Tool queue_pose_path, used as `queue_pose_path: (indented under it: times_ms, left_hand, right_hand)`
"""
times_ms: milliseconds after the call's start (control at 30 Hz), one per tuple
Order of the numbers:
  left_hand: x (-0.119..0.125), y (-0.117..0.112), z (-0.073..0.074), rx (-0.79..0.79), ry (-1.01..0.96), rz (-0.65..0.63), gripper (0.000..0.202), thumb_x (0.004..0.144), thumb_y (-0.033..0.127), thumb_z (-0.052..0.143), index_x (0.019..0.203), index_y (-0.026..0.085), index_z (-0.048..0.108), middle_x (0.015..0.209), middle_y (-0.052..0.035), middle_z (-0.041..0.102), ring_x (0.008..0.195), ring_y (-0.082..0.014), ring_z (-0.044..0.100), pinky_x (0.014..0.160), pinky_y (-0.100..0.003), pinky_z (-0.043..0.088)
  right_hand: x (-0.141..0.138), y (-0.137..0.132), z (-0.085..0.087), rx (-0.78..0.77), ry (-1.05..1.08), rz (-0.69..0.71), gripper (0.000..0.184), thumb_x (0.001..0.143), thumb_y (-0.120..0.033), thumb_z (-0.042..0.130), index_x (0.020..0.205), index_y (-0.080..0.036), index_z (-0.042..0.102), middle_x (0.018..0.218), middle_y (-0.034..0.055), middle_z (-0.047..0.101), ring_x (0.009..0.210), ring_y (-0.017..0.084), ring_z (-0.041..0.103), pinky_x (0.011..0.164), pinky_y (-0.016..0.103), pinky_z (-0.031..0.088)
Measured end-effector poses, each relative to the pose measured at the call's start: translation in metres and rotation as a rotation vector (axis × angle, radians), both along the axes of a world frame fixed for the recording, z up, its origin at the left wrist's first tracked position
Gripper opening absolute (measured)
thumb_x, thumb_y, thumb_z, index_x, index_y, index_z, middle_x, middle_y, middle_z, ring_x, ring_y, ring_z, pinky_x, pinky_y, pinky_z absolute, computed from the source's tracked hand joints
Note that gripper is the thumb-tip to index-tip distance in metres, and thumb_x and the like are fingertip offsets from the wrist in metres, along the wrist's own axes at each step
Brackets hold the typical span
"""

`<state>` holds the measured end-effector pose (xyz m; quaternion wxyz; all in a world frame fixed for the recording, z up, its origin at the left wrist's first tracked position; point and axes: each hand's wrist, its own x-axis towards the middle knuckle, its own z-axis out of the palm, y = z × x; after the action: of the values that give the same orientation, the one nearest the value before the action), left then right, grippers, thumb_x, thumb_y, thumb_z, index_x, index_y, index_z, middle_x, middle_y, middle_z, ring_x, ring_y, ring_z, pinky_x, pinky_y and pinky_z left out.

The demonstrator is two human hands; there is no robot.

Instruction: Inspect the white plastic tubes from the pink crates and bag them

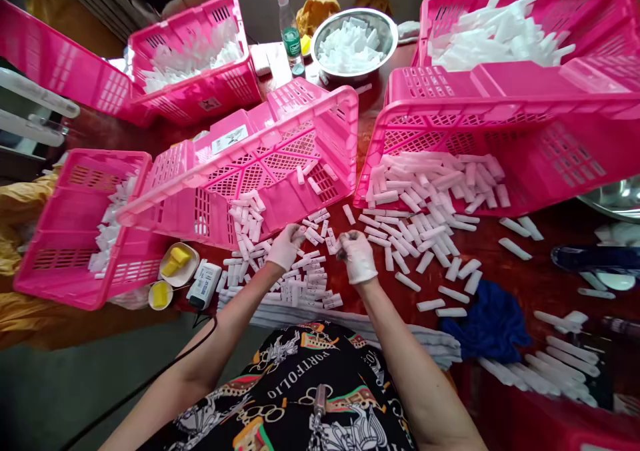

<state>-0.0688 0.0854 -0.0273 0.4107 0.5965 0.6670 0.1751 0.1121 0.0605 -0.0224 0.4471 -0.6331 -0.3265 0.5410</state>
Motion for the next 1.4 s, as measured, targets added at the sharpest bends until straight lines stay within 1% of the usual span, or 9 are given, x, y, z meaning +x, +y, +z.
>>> queue_pose_path:
  times_ms: [100, 233, 400, 600, 800, 1000, 1133, 1267, 1400]
  left_hand:
    - [0.02, -0.027, 0.03, 0.025, -0.283, 0.118, 0.026, 0.084, 0.028, 0.058, 0.108, 0.018, 0.056, 0.093, -0.0039, 0.065, 0.08, -0.0143, 0.061, 0.075, -0.028, 0.047]
    - [0.034, -0.048, 0.057, 0.105, -0.293, 0.164, 0.025, 0.076, 0.02, 0.065, 0.1, 0.017, 0.059, 0.094, -0.0048, 0.066, 0.085, -0.0166, 0.062, 0.081, -0.03, 0.048]
    - [0.03, -0.058, 0.066, -0.068, -0.402, 0.211, 0.022, 0.08, 0.023, 0.059, 0.101, 0.017, 0.059, 0.092, -0.0045, 0.068, 0.083, -0.015, 0.062, 0.077, -0.028, 0.049]
    - [0.028, -0.069, 0.087, 0.069, -0.261, 0.299, 0.02, 0.078, 0.03, 0.065, 0.094, 0.018, 0.061, 0.086, -0.0031, 0.067, 0.077, -0.0145, 0.061, 0.073, -0.027, 0.047]
    - [0.031, -0.065, 0.093, -0.309, -0.752, 0.356, 0.033, 0.079, 0.047, 0.06, 0.082, 0.015, 0.053, 0.066, -0.0002, 0.059, 0.045, -0.0058, 0.044, 0.044, -0.02, 0.033]
    - [0.028, -0.062, 0.105, -0.112, -0.604, 0.419, 0.032, 0.072, 0.043, 0.068, 0.081, 0.014, 0.056, 0.071, -0.0004, 0.058, 0.054, -0.0049, 0.046, 0.049, -0.017, 0.034]
    - [0.026, -0.061, 0.114, -0.427, -1.003, 0.277, 0.042, 0.071, 0.052, 0.067, 0.076, 0.015, 0.05, 0.063, 0.0018, 0.054, 0.042, -0.0019, 0.035, 0.041, -0.018, 0.025]
    - [0.031, -0.061, 0.098, -0.44, -0.816, 0.176, 0.039, 0.076, 0.053, 0.061, 0.082, 0.015, 0.053, 0.065, 0.0001, 0.058, 0.044, -0.0062, 0.046, 0.044, -0.02, 0.034]
    - [0.018, -0.056, 0.044, -0.347, -0.238, 0.017, 0.028, 0.084, 0.041, 0.053, 0.093, 0.017, 0.063, 0.081, -0.0052, 0.067, 0.07, -0.0157, 0.062, 0.067, -0.027, 0.047]
  right_hand:
    - [-0.01, 0.013, 0.042, 0.046, 0.187, -0.154, 0.029, 0.073, -0.042, 0.063, 0.081, -0.023, 0.042, 0.061, -0.0077, 0.053, 0.043, 0.008, 0.047, 0.043, 0.023, 0.043]
    - [-0.02, 0.02, 0.071, 0.093, 0.221, -0.147, 0.028, 0.069, -0.035, 0.068, 0.074, -0.022, 0.044, 0.058, -0.0082, 0.052, 0.042, 0.007, 0.047, 0.042, 0.021, 0.041]
    - [-0.019, 0.015, 0.079, 0.095, 0.051, -0.129, 0.027, 0.068, -0.037, 0.067, 0.073, -0.023, 0.045, 0.054, -0.0078, 0.05, 0.042, 0.009, 0.047, 0.042, 0.023, 0.041]
    - [-0.021, 0.006, 0.098, 0.14, -0.089, 0.044, 0.023, 0.076, -0.042, 0.06, 0.077, -0.022, 0.048, 0.058, -0.0053, 0.051, 0.047, 0.011, 0.049, 0.048, 0.025, 0.042]
    - [-0.017, 0.005, 0.103, 0.089, -0.223, 0.254, 0.03, 0.082, -0.049, 0.051, 0.075, -0.02, 0.053, 0.053, -0.0038, 0.049, 0.049, 0.011, 0.045, 0.049, 0.025, 0.037]
    - [-0.009, 0.007, 0.106, 0.125, -0.118, 0.354, 0.028, 0.082, -0.045, 0.054, 0.071, -0.019, 0.054, 0.057, -0.0028, 0.052, 0.054, 0.01, 0.047, 0.055, 0.024, 0.039]
    - [-0.004, 0.003, 0.11, 0.241, -0.109, 0.45, 0.03, 0.084, -0.046, 0.053, 0.07, -0.02, 0.056, 0.066, -0.0014, 0.052, 0.061, 0.01, 0.048, 0.06, 0.024, 0.042]
    - [0.007, -0.011, 0.1, 0.139, -0.142, 0.453, 0.036, 0.081, -0.054, 0.052, 0.084, -0.019, 0.061, 0.08, 0.0035, 0.061, 0.068, 0.014, 0.055, 0.065, 0.027, 0.047]
    - [0.05, -0.011, 0.06, -0.05, -0.392, 0.138, 0.043, 0.075, -0.057, 0.054, 0.085, -0.015, 0.062, 0.071, 0.0069, 0.064, 0.063, 0.019, 0.058, 0.06, 0.032, 0.047]
